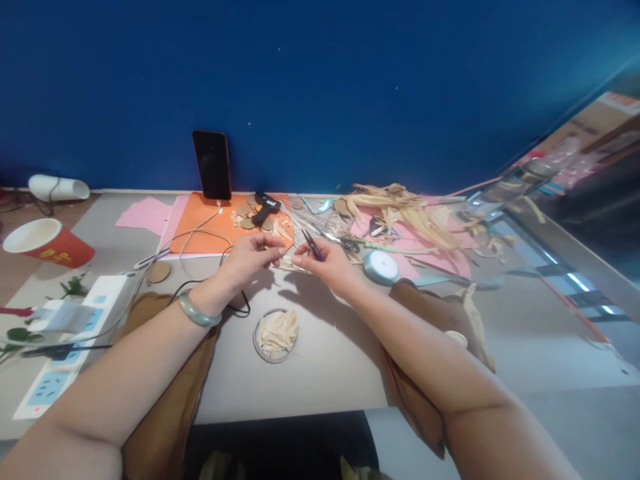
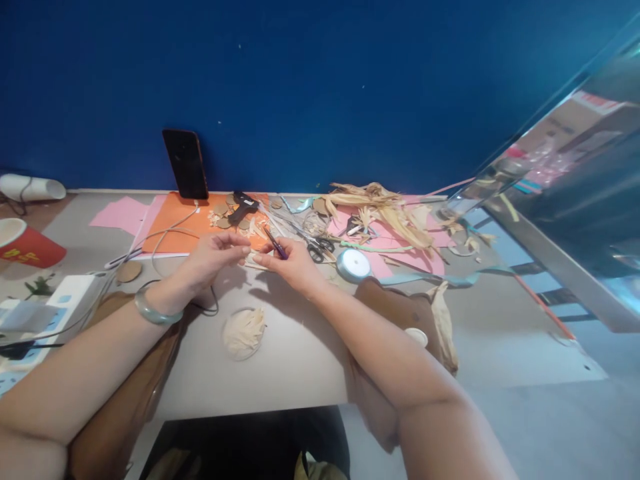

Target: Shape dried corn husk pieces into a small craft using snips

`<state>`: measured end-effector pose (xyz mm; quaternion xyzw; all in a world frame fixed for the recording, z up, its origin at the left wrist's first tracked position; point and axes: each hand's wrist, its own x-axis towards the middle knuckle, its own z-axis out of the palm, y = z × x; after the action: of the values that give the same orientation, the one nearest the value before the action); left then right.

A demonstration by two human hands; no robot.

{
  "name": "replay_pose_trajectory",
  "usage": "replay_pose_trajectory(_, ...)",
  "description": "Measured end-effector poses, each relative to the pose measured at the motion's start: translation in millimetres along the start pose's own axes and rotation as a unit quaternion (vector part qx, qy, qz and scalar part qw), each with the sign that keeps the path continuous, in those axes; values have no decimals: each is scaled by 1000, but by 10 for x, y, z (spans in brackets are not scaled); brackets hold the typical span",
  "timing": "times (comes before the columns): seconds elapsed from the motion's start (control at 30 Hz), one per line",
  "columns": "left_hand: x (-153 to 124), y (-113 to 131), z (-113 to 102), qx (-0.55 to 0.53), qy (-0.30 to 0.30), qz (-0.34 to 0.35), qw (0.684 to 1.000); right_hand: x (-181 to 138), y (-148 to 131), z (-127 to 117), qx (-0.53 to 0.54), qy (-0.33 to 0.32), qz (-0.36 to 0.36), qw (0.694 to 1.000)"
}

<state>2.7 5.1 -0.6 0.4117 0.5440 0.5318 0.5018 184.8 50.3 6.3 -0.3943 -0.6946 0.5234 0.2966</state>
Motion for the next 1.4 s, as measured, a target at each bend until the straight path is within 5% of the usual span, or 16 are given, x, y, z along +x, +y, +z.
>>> replay_pose_trajectory(0.33,-41,-9,40,-8,-2,13,1000,23,73,66,20,-48,0,999)
replay_pose_trajectory(0.7,-54,11,90,-52,-7,4,999,30,69,111,150,18,30,988)
replay_pose_trajectory(1.07,-83,53,77,-78,12,7,997,-11,55,127,81,-17,10,997)
replay_pose_trajectory(1.4,-158,97,127,-25,-42,27,998,0,149,179,123,-44,22,991)
